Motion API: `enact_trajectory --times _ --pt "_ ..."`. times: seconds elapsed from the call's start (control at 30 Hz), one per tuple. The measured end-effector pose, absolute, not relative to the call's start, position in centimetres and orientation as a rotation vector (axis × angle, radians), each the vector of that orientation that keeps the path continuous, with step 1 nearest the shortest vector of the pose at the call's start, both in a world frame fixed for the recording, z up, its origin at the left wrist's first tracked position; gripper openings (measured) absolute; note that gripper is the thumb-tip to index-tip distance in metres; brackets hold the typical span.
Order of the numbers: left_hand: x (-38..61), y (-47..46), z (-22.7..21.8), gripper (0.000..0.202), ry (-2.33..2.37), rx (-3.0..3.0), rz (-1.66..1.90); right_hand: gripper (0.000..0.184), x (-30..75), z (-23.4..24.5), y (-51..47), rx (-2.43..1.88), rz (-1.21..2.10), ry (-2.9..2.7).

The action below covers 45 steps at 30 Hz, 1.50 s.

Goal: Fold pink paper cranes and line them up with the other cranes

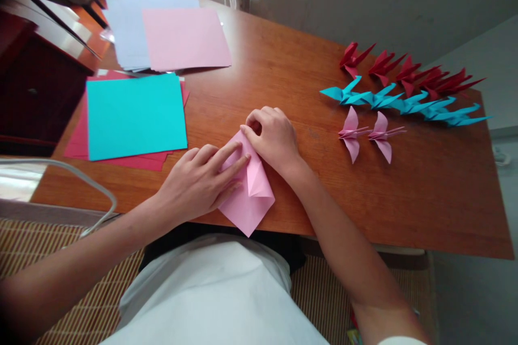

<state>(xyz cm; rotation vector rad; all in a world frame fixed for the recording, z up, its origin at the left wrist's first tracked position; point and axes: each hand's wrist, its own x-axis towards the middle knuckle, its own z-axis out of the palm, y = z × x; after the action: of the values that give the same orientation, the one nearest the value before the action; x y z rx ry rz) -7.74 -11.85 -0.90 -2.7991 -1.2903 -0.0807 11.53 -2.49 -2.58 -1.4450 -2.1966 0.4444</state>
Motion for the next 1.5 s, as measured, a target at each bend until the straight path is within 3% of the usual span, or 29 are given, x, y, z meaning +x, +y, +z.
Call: enact_trajectory --times 0.37,0.63,1.1,1.5 --pt "-7.7 -11.6 -1.1 0.046 -1.173 -2.809 -0.095 0.016 11.2 -2.6 -2.2 -1.515 0.443 -2.178" --pt "-7.7 -11.5 -1.0 0.047 -1.173 -2.810 -0.097 0.010 14.3 -0.9 -4.0 -1.317 0.658 -2.279" --pt "-7.6 -11.6 -0.9 0.046 -1.178 -2.812 -0.109 0.016 16.6 -0.9 -5.3 -1.202 0.699 -2.395" --pt "-7.6 -11.7 -1.1 0.050 -1.185 -2.795 -0.105 0.019 14.5 -2.0 -4.0 -1.388 0.538 -2.304"
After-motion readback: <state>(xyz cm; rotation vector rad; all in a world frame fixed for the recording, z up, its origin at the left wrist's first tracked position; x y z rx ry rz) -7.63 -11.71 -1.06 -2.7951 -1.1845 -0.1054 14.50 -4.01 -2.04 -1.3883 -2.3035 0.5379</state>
